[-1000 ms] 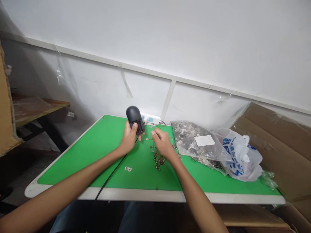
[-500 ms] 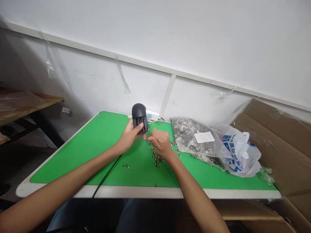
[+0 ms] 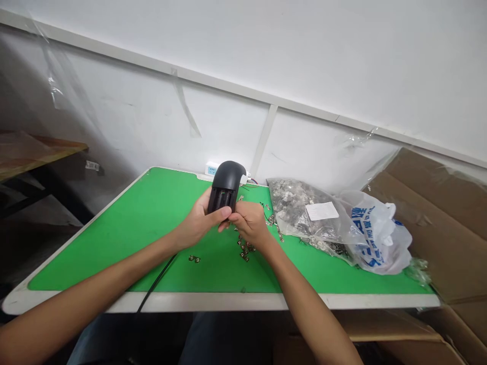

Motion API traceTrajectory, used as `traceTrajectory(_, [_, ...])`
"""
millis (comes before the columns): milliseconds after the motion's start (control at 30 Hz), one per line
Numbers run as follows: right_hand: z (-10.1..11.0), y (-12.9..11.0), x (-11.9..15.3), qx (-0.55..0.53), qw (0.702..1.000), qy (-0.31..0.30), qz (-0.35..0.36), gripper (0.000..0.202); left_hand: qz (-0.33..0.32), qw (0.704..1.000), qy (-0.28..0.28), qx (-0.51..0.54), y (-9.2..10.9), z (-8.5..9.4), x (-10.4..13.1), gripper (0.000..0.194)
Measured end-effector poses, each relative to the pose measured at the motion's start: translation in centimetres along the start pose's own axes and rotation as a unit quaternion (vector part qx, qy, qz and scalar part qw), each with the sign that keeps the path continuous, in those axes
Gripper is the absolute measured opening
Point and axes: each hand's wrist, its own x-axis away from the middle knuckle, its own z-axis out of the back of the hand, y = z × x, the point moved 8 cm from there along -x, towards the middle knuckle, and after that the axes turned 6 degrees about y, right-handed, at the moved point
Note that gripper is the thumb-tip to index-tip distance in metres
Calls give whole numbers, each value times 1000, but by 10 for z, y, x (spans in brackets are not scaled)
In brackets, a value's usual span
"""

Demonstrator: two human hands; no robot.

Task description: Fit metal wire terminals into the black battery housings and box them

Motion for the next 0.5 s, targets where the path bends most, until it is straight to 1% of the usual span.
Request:
traceTrajectory(100, [4, -7, -1, -32, 998, 30, 34, 78, 0, 1000, -2, -1, 0, 1, 0, 55])
traceTrajectory(200, [2, -9, -3, -34, 998, 23, 41, 77, 5, 1000, 8, -13, -2, 3, -1, 56])
traceTrajectory(300, [1, -11, -5, -45, 998, 16, 41, 74, 6, 1000, 13, -14, -2, 3, -1, 53])
traceTrajectory(500, [1, -12, -6, -66, 998, 0, 23, 75, 18, 1000, 3, 3, -1, 1, 0, 46])
